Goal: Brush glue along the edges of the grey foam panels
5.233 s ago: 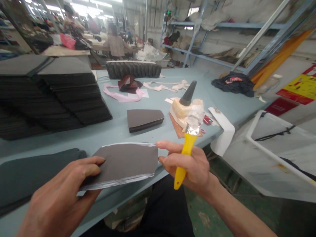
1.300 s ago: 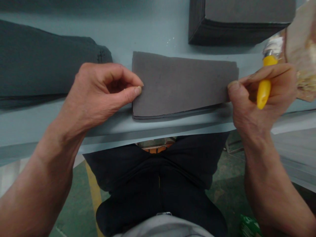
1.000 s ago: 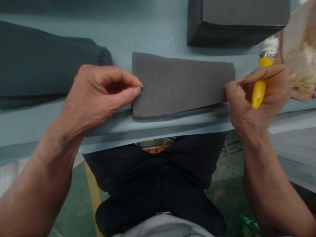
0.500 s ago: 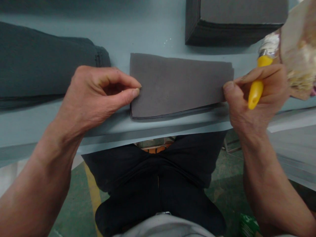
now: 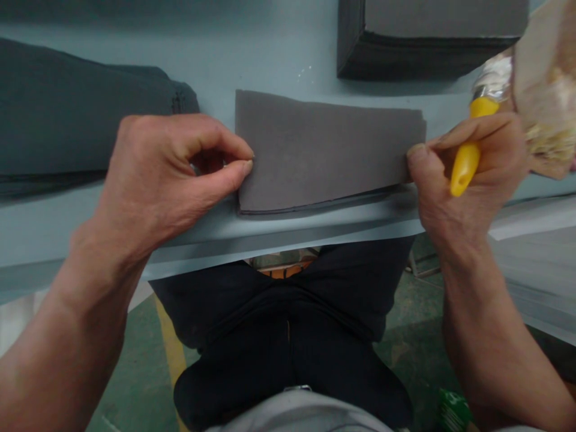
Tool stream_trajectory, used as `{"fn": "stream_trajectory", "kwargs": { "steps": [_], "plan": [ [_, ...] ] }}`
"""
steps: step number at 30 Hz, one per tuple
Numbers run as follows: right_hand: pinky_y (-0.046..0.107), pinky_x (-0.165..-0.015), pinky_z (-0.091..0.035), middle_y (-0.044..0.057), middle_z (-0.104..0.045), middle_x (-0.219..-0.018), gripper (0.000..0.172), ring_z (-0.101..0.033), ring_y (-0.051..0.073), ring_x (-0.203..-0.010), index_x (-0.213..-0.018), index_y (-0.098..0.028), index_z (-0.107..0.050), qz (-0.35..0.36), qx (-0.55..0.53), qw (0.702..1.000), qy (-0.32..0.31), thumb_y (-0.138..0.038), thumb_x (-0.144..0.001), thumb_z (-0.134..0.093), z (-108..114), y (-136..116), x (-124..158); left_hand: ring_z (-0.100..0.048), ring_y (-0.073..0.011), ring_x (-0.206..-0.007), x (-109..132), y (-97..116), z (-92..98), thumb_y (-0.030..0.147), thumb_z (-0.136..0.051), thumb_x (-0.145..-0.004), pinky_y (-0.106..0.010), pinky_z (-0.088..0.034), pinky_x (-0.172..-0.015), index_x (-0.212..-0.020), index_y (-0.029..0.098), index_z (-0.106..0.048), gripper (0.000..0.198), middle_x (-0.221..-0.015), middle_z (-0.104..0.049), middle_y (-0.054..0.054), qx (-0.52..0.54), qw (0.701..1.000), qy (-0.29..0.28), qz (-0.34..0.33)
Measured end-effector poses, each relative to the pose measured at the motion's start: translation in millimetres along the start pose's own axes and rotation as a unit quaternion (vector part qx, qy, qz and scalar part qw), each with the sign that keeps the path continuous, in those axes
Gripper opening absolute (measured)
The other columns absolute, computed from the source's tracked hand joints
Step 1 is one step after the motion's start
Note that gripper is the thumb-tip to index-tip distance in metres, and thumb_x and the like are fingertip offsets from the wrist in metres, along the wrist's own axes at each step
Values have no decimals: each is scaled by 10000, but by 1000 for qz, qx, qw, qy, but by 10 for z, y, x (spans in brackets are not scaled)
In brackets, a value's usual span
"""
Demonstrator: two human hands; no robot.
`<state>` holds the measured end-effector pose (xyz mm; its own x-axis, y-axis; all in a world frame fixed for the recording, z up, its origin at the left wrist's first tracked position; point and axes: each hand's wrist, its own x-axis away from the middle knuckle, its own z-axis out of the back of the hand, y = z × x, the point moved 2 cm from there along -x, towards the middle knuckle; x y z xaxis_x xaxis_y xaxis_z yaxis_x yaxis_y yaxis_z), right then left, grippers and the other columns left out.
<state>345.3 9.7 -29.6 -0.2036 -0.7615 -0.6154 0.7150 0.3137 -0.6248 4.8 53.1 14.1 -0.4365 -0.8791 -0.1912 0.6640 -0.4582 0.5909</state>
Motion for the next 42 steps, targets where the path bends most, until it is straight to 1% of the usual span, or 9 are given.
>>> {"fn": "stream_trajectory", "kwargs": {
  "steps": [4, 8, 15, 19, 24, 29, 33, 37, 42],
  "plan": [
    [293, -619, -484, -69, -570, -736, 269, -509, 92, -597, -862, -233, -599, -15, -22, 1000, 9, -312, -757, -833, -17, 0, 6, -641, -99, -723, 14, 33, 10, 386, -662, -979, -270, -496, -738, -981, 208, -832, 247, -843, -759, 56, -12, 1000, 3, 5],
    [271, -607, -436, -68, -588, -769, 260, -527, 78, -609, -894, -221, -596, -7, -34, 999, 2, -267, -779, -825, -21, 13, 17, -629, -80, -699, 16, 22, 1, 369, -690, -973, -247, -434, -669, -982, 192, -835, 229, -813, -751, 66, -10, 1000, 4, 6],
    [288, -632, -413, -58, -570, -782, 171, -510, 94, -629, -860, -227, -602, -13, -13, 1000, -15, -288, -791, -747, -3, -21, 14, -621, -57, -706, 16, -9, -17, 375, -673, -977, -208, -438, -653, -987, 160, -830, 267, -807, -752, 76, -12, 1000, 6, 4],
    [313, -617, -394, -59, -557, -754, 176, -510, 113, -606, -854, -250, -583, -27, -6, 999, -18, -315, -772, -724, -13, -49, 4, -612, -53, -710, 18, 7, -24, 376, -664, -967, -195, -460, -660, -986, 149, -826, 280, -802, -751, 75, -12, 1000, 8, 14],
    [330, -613, -379, -51, -545, -733, 190, -492, 122, -594, -848, -255, -589, -30, -8, 1000, 6, -318, -730, -724, -26, -43, 7, -613, -69, -700, 26, 37, -29, 299, -720, -941, -215, -444, -651, -940, 157, -834, 183, -802, -762, 53, 16, 999, 14, 27],
    [322, -642, -445, -48, -559, -756, 288, -495, 119, -608, -863, -248, -589, -13, -19, 1000, 10, -388, -758, -818, -27, -4, 6, -619, -106, -685, 31, 31, -32, 308, -702, -932, -269, -463, -632, -911, 186, -828, 177, -794, -761, 35, 29, 999, 4, 23],
    [309, -593, -391, -51, -555, -738, 242, -489, 113, -585, -855, -244, -582, -9, -21, 1000, 4, -308, -759, -794, -28, -3, 3, -626, -119, -690, 31, 25, -28, 277, -706, -937, -292, -462, -644, -901, 207, -821, 139, -811, -761, 32, 20, 1000, -1, 20],
    [302, -567, -385, -58, -553, -729, 227, -480, 110, -573, -868, -245, -585, -11, -23, 1000, 6, -285, -768, -785, -30, -39, 3, -626, -110, -719, 24, 10, -36, 338, -692, -947, -286, -458, -681, -911, 194, -816, 193, -826, -749, 43, 15, 999, -5, 32],
    [297, -543, -400, -63, -562, -712, 204, -482, 120, -575, -842, -261, -578, -22, -28, 999, 1, -274, -773, -770, -27, -91, -12, -530, -26, -681, 9, -28, -71, 499, -625, -945, -193, -426, -690, -1000, 194, -817, 364, -803, -687, 113, -3, 999, -1, 40]
  ]
}}
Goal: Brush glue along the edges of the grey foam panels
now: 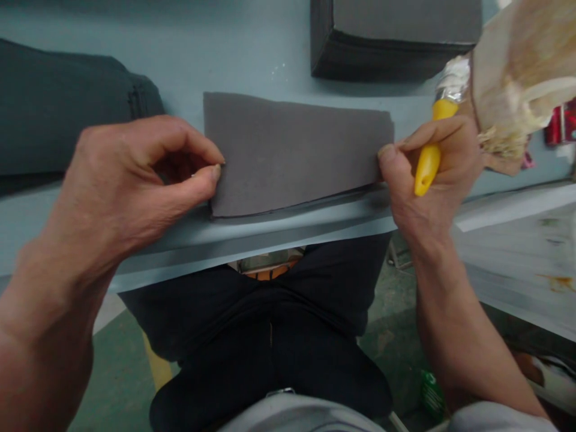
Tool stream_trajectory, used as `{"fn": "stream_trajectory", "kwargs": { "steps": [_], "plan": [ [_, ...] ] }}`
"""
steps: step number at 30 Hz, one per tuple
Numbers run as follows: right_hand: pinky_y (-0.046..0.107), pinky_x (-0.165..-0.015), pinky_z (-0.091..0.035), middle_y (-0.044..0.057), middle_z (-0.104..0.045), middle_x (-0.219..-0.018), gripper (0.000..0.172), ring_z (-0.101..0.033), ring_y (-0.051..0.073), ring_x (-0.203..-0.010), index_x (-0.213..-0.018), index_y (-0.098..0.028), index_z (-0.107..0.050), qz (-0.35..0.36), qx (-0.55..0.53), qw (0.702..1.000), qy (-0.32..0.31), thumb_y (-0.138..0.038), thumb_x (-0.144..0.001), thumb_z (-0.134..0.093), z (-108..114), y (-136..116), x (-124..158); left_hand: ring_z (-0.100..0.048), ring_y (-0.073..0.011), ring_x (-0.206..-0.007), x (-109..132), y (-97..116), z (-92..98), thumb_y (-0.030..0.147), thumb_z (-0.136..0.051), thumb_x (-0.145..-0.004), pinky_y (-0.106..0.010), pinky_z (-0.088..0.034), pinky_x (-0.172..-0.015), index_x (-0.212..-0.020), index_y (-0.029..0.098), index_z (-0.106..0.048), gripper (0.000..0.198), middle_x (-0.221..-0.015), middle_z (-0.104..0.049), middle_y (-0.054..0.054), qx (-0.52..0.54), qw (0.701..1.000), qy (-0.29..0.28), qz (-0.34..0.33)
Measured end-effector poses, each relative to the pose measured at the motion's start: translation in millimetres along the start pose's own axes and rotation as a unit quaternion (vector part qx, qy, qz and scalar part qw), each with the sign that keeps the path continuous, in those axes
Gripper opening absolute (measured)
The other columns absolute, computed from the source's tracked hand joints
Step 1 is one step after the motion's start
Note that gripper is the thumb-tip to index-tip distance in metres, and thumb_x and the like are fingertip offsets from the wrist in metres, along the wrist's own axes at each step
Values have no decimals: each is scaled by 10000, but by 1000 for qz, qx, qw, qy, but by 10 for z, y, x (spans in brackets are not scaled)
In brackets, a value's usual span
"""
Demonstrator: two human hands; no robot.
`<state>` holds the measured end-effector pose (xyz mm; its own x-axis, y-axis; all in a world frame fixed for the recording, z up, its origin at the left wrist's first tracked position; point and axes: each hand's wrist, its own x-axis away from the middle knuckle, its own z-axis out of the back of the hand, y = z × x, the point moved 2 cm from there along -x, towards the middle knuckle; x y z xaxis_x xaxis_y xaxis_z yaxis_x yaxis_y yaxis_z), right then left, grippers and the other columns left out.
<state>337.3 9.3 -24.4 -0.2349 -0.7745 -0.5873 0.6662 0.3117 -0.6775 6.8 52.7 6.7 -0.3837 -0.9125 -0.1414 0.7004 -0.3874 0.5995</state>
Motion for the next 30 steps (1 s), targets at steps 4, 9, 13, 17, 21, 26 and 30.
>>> {"fn": "stream_trajectory", "kwargs": {
  "steps": [4, 9, 13, 17, 21, 26, 30],
  "plan": [
    [313, -579, -382, -61, -548, -718, 198, -475, 124, -587, -843, -263, -567, -19, -18, 1000, -13, -248, -788, -757, 1, -15, -1, -541, -22, -714, 0, 20, -26, 542, -594, -942, -181, -424, -685, -1095, 213, -819, 427, -820, -673, 105, 7, 1000, -5, 5],
    [320, -583, -379, -55, -521, -727, 238, -454, 140, -592, -833, -285, -558, -14, -22, 999, -35, -344, -827, -788, 22, 14, -2, -520, -20, -710, -2, 67, -43, 522, -550, -930, -176, -425, -684, -1170, 224, -807, 461, -815, -644, 99, -6, 1000, -1, 29],
    [336, -614, -442, -49, -519, -739, 288, -462, 154, -600, -844, -298, -553, -23, -9, 997, -68, -442, -838, -803, 52, 25, -2, -510, -25, -682, -3, 82, -50, 468, -577, -899, -177, -383, -641, -1153, 214, -811, 428, -785, -633, 88, 13, 999, -2, 32],
    [347, -643, -492, -39, -539, -762, 308, -508, 167, -634, -854, -301, -553, -37, -1, 996, -76, -472, -836, -809, 66, 24, 6, -474, -19, -640, 8, 93, -54, 458, -588, -894, -179, -375, -631, -1139, 197, -814, 422, -763, -624, 86, 21, 999, 0, 31],
    [357, -663, -536, -42, -539, -767, 311, -521, 166, -634, -847, -300, -554, -34, -7, 997, -74, -473, -830, -812, 66, 27, 6, -479, -27, -631, 12, 93, -68, 454, -599, -882, -171, -360, -605, -1137, 202, -815, 418, -744, -619, 83, 25, 999, 7, 28],
    [358, -662, -556, -46, -557, -768, 265, -535, 164, -640, -846, -300, -563, -13, -14, 997, -76, -414, -832, -802, 79, 11, 5, -472, -50, -623, 12, 79, -79, 425, -616, -882, -189, -363, -585, -1121, 214, -818, 377, -728, -616, 69, 27, 999, 17, 34],
    [377, -712, -577, -40, -553, -801, 292, -558, 172, -686, -860, -299, -550, -35, 5, 996, -85, -456, -835, -796, 89, 34, 18, -490, -76, -641, 11, 84, -75, 430, -627, -875, -206, -368, -587, -1112, 227, -820, 367, -736, -631, 60, 29, 999, 12, 42]
  ]
}}
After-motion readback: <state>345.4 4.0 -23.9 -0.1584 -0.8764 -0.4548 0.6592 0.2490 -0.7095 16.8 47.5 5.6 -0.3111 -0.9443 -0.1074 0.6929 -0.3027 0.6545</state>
